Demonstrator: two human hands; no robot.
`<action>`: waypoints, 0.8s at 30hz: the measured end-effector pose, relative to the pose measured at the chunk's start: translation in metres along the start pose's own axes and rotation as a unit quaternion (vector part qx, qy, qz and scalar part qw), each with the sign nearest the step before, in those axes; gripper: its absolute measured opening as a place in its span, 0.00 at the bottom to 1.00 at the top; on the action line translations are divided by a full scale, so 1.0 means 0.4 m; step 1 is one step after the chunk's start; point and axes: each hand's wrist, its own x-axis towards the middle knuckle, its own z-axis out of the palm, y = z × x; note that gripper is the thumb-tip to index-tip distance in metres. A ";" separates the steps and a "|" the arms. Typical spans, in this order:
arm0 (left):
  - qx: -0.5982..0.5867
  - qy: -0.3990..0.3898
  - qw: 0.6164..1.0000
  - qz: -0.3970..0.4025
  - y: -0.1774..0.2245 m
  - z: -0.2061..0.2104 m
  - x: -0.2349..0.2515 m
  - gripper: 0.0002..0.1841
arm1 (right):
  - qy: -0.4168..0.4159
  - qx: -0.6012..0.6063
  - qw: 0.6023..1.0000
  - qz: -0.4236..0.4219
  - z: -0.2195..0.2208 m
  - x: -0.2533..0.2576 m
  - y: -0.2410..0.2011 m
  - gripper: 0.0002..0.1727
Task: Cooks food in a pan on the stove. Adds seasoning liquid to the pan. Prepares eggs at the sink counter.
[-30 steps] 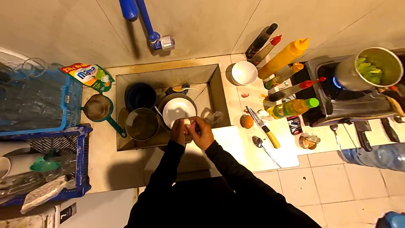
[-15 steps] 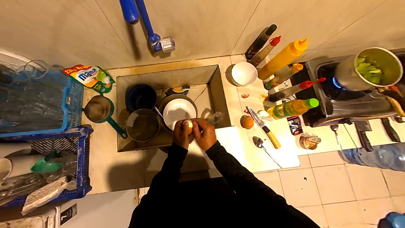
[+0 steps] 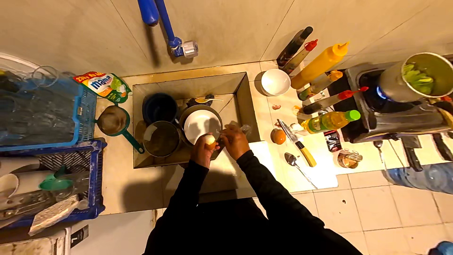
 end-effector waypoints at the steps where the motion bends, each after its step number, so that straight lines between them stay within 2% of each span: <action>1: -0.005 0.004 1.000 -0.003 0.002 -0.001 0.000 0.24 | -0.013 0.008 1.000 0.003 0.001 -0.003 0.000 0.14; 5: 0.017 0.018 1.000 0.004 -0.003 -0.001 -0.002 0.25 | 0.008 0.144 0.989 -0.018 0.037 -0.030 -0.016 0.15; 9: 0.137 0.004 0.990 0.032 -0.044 0.001 0.009 0.21 | 0.036 0.203 0.977 -0.053 0.069 -0.050 0.007 0.14; 13: 0.184 0.017 0.979 0.085 -0.009 0.017 -0.009 0.19 | 0.038 0.133 0.986 -0.088 0.063 -0.041 -0.023 0.17; 16: 0.202 -0.013 0.973 0.108 0.010 0.013 -0.021 0.20 | 0.029 0.068 0.994 -0.084 0.042 -0.036 -0.047 0.18; 19: 0.209 -0.038 0.969 0.122 0.007 0.001 -0.018 0.20 | 0.006 0.064 0.995 -0.070 0.032 -0.020 -0.046 0.16; 21: 0.176 -0.047 0.978 0.096 0.011 -0.004 -0.014 0.20 | -0.007 0.072 0.995 -0.062 0.030 -0.009 -0.030 0.15; 24: 0.126 -0.037 0.990 0.046 0.009 -0.012 0.003 0.21 | 0.014 0.021 0.998 -0.049 0.021 0.006 -0.004 0.11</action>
